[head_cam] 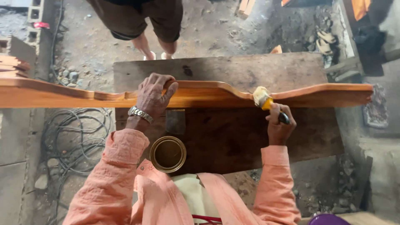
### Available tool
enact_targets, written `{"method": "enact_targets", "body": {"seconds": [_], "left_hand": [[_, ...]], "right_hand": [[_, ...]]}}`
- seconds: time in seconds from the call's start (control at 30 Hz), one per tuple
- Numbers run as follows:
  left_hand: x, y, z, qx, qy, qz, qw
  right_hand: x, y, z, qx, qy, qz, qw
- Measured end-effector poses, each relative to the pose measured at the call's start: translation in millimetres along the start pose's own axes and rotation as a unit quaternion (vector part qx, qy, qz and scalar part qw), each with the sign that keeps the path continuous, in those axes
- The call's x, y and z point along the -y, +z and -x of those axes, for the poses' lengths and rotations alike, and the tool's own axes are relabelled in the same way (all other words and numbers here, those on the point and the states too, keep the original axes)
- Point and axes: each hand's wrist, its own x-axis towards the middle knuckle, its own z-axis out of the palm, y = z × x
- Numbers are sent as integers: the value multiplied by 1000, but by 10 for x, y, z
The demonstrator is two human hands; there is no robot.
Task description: The person applies a finish to a long, curved wooden piece using a paintbrush. They hold the wood steady with one hand while brushing the surface with the other, occasionally dipping the brush into a can of varnish to reload it.
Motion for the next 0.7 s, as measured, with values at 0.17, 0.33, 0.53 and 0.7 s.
{"method": "enact_targets", "body": {"seconds": [0.17,0.33,0.53,0.7], "left_hand": [[189,-146,50,98,-49,51,993],[365,-105,142,103,-71,61,990],[754,4,360,103,-95,-20,990],[1048,178,482,123,-120,-119,978]], "right_hand": [[277,238,65,-11,11,24,1000],[800,263,-11,16,40,-116,992],[256,150,-67,21,122,-135,983],[380,371,-101,26,93,-128,987]]}}
